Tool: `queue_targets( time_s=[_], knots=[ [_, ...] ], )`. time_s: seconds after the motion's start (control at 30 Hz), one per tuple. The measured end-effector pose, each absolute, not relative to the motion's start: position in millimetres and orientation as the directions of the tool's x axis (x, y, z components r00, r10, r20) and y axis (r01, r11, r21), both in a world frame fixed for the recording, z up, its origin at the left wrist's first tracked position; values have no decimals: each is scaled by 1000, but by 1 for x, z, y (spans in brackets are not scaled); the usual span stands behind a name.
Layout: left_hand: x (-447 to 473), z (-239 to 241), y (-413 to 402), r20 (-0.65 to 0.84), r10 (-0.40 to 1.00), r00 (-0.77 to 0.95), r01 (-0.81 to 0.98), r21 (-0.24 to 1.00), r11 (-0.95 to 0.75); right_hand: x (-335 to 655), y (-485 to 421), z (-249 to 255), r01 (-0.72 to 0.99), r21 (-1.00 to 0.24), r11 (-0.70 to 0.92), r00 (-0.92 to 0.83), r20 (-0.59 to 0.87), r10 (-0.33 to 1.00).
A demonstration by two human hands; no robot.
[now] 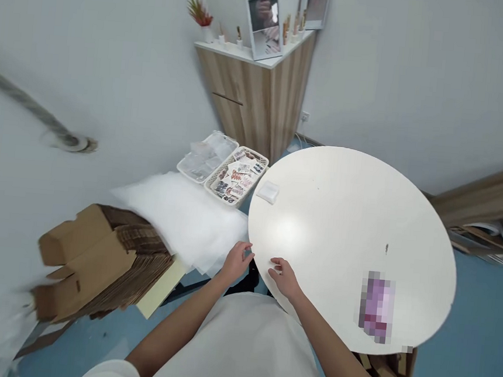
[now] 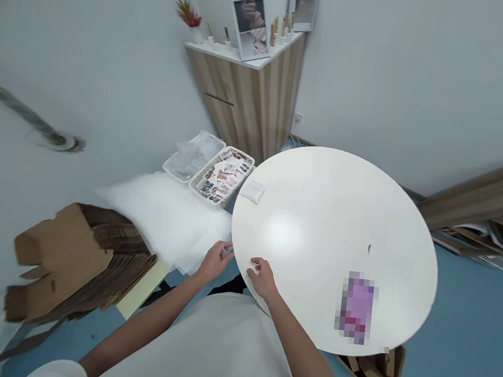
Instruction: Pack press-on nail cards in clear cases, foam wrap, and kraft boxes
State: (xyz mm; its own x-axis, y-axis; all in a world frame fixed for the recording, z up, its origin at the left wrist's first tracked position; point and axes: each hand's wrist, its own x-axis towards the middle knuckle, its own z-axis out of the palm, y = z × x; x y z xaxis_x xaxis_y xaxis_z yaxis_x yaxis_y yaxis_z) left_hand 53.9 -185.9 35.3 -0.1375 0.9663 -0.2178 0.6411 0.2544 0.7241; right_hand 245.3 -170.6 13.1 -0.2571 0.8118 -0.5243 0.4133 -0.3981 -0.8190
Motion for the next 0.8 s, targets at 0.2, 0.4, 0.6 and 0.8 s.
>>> queue_targets(
  time_s=[0.2,0.4,0.6,0.8],
  knots=[
    [47,56,-236,-343,933,-111,602,723,338,220,-171,15,378,-867,-323,-462,-480,746],
    [20,74,-260,-237,955,-177,637,713,295,181,-171,28,413,-891,-190,-633,-431,643],
    [-59,90,-301,7,858,-514,698,584,414,103,-169,49,427,-894,134,-800,-304,517],
    [-151,102,-363,4,729,-684,676,379,632,-8,-188,84,292,-704,648,-933,-60,355]
  ],
)
